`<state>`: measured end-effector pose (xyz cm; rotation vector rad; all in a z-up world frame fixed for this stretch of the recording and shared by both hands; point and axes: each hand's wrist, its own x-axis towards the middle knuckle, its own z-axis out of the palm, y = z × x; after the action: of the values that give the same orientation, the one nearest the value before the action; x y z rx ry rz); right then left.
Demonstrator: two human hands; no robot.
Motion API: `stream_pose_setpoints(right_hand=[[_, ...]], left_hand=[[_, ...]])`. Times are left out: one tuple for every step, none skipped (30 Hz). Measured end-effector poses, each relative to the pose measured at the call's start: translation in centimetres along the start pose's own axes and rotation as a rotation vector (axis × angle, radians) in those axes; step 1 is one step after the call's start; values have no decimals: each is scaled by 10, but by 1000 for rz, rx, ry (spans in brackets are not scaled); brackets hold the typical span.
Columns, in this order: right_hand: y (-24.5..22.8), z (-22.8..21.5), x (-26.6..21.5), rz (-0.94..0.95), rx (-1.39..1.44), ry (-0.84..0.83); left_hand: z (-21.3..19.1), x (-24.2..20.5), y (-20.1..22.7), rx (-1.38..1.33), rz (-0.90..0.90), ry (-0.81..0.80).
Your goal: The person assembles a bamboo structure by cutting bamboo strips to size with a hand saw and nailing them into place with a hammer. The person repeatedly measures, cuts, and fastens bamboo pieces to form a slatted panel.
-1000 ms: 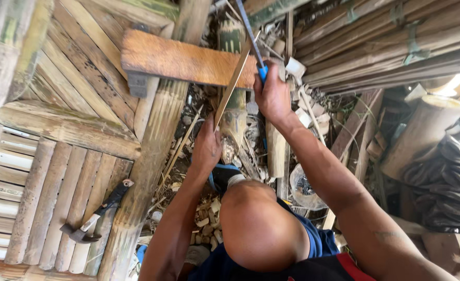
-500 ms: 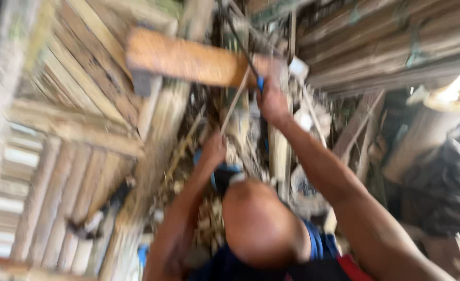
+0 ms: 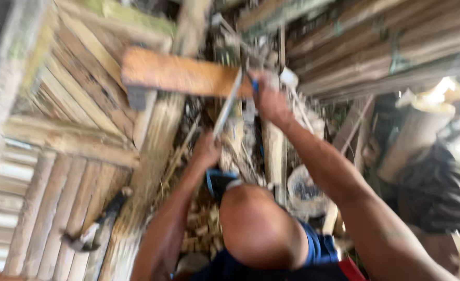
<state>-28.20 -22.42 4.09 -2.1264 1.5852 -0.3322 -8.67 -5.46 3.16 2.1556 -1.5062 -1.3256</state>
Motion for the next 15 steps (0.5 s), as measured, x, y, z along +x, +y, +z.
stream_pose_setpoints(right_hand=[[5, 3, -17, -30, 8, 28], [9, -1, -6, -84, 17, 97], [14, -5, 7, -69, 98, 176], [21, 0, -3, -35, 177, 219], [27, 6, -16, 1, 254, 263], [27, 12, -16, 69, 202, 71], [24, 20, -23, 134, 148, -121], [22, 25, -23, 189, 86, -292], [20, 30, -33, 119, 20, -258], [22, 30, -37, 49, -48, -230], [27, 29, -23, 19, -68, -196], [29, 33, -29, 15, -80, -173], [32, 36, -36, 11, -92, -149], [34, 32, -20, -11, -78, -93], [36, 28, -1, -33, -65, -37]], left_hand=[[6, -12, -9, -17, 32, 54], [-1, -2, -12, -29, 102, 145], [-6, 13, -14, -69, 222, 269], [1, 10, -24, -122, 301, 342], [12, 5, -35, -172, 412, 446], [16, 10, -39, -123, 210, 233], [24, 12, -41, -74, 7, 21], [31, 20, -41, -25, -177, -179], [38, 20, -44, -18, -160, -168], [44, 15, -46, -16, -148, -159], [48, 11, -48, -13, -136, -151], [53, -4, -59, -3, -15, -41], [56, -13, -69, 5, 106, 68], [49, 1, -69, 10, 243, 208], [38, 23, -67, -24, 280, 285]])
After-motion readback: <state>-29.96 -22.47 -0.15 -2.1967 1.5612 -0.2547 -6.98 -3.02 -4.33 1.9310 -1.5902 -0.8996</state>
